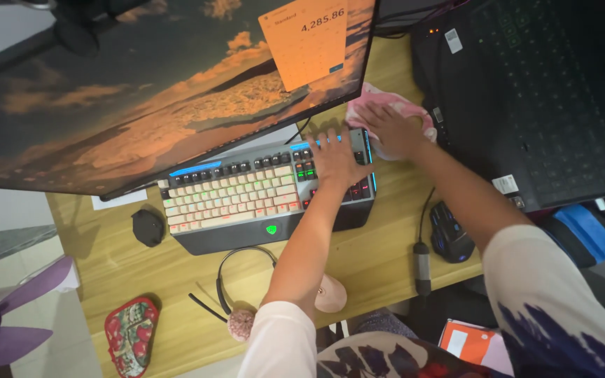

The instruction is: The recorder uses a pink cloth to wipe down a computer monitor, keyboard, mouse, and desk surface.

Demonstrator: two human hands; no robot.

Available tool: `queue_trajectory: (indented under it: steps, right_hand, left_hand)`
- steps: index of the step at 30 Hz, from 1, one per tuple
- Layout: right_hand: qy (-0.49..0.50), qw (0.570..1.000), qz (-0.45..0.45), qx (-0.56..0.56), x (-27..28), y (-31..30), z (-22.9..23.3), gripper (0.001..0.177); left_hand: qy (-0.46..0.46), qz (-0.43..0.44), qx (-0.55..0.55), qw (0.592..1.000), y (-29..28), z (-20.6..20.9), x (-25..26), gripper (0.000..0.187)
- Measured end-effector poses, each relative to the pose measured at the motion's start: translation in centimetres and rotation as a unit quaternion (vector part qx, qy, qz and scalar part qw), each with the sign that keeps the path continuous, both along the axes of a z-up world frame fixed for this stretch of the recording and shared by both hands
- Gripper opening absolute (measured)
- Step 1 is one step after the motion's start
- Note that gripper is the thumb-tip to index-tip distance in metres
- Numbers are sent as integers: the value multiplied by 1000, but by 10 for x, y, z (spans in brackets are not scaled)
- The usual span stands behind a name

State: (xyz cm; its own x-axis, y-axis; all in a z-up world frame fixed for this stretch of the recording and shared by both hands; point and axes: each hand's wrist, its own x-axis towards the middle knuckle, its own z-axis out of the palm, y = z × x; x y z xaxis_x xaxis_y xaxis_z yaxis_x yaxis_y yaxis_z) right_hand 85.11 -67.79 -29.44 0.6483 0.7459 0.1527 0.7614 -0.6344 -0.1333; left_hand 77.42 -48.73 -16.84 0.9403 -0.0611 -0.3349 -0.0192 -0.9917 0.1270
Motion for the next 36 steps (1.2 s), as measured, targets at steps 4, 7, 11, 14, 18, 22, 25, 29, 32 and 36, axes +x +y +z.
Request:
queue_trajectory:
  steps: [4, 7, 11, 14, 18, 22, 25, 29, 32, 36]
  right_hand:
    - [16, 999, 20, -23, 27, 26, 24, 68]
    - [88, 995, -28, 40, 41, 42, 28, 51]
    - [80, 993, -44, 75, 55, 54, 4, 38]
    - [76, 997, -29, -5, 40, 52, 7, 45]
    - [94, 989, 99, 58, -4, 43, 35, 56]
    - [87, 987, 136, 14, -40, 25, 49, 67]
    - [112, 981, 150, -53, -46, 24, 63, 82]
    - [135, 990, -31, 37, -20, 40, 54, 52]
    - [115, 978, -166, 54, 8, 49, 15, 53]
    - [41, 991, -82, 98, 7, 39, 0, 59]
  left_hand:
    - [43, 2, 20, 999, 3, 10, 8, 122]
    - [49, 9, 1, 999, 6, 10, 9, 116]
    - [56, -22, -7, 998, 4, 6, -6, 115]
    - [8, -40, -25, 999, 3, 7, -22, 112]
    - [-39, -61, -58, 996, 3, 16, -42, 100]
    - [-27, -64, -78, 995, 15, 12, -57, 92]
    - [-28, -74, -86, 993, 25, 10, -63, 95]
    - [-26, -65, -113, 991, 27, 1, -63, 97]
    - [-4, -56, -110, 992, 25, -6, -62, 96]
    - [-16, -52, -126, 991, 25, -16, -66, 97]
